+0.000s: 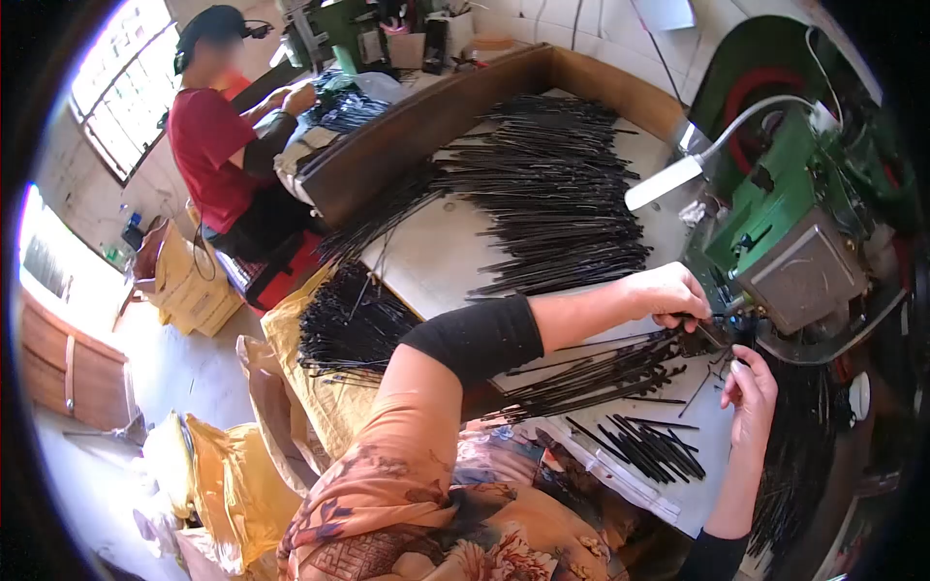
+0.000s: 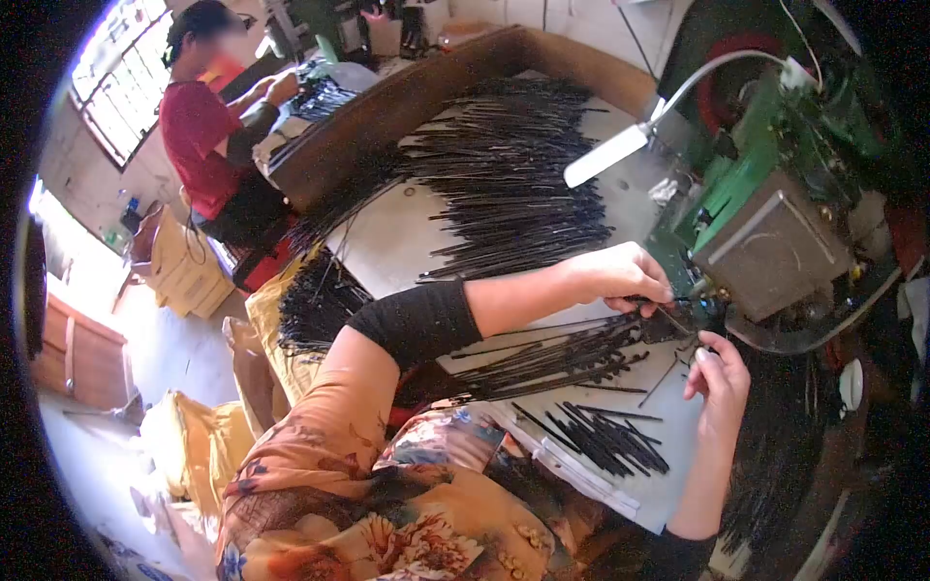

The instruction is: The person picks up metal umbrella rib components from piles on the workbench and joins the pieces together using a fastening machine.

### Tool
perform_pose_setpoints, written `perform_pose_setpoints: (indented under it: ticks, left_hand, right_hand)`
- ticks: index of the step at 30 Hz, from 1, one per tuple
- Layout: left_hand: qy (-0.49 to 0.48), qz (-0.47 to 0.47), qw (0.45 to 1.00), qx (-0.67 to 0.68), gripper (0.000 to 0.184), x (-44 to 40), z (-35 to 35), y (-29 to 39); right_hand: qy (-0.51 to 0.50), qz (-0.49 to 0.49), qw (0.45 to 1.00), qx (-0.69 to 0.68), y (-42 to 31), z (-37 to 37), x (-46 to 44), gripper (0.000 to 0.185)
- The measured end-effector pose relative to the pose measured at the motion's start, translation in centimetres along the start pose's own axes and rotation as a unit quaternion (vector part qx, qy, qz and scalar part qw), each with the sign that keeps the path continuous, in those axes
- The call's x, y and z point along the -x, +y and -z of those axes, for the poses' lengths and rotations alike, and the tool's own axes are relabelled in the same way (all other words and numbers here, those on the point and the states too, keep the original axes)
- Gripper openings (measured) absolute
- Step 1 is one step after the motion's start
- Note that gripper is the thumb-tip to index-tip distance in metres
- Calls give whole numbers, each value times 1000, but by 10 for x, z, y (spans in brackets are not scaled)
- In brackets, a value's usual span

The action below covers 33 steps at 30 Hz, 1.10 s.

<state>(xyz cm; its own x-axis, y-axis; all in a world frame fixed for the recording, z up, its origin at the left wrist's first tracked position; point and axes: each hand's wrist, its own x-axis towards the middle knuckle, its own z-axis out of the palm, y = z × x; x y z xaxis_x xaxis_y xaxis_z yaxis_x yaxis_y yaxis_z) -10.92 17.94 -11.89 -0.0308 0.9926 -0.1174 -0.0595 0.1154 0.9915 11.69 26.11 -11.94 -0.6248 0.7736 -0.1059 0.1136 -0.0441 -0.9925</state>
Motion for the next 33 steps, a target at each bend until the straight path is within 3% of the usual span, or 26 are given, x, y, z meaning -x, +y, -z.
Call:
perform_pose_setpoints:
  ticks: [7,10,12,15,18,20,23,25,27,31,33]
  left_hand:
    - [-44,-12,999,11,19,9,-19,7]
    - [-63,-38,997,9,19,8,-31,2]
    - [-63,-48,995,-61,20,12,-34,5]
    - [-58,-43,993,-96,28,22,-37,8]
    - [-69,-17,982,-175,34,32,-24,17]
    - [-38,-8,964,-263,31,42,-8,30]
    - [40,-49,958,-280,26,45,26,23]
    - [99,-98,937,-321,24,47,47,15]
    - [132,-83,913,-377,24,50,57,15]
    - [183,-165,804,-542,23,54,65,10]
    - [190,-112,806,-549,23,62,65,15]
  right_hand:
    - [68,42,948,-309,12,13,-12,31]
    - [16,28,961,-275,19,17,-13,30]
    - [-28,13,969,-246,21,16,-10,26]
    - [17,21,978,-209,11,-1,-1,21]
    - [-11,9,968,-249,15,10,-7,19]
    - [-7,17,961,-277,16,13,-8,21]
    - [4,31,959,-283,17,13,-10,21]
    - [8,30,960,-279,18,17,-10,22]
    - [-3,25,960,-279,18,14,-10,22]
    - [-13,5,965,-261,10,9,-5,24]
    - [-24,8,967,-254,9,8,-5,24]
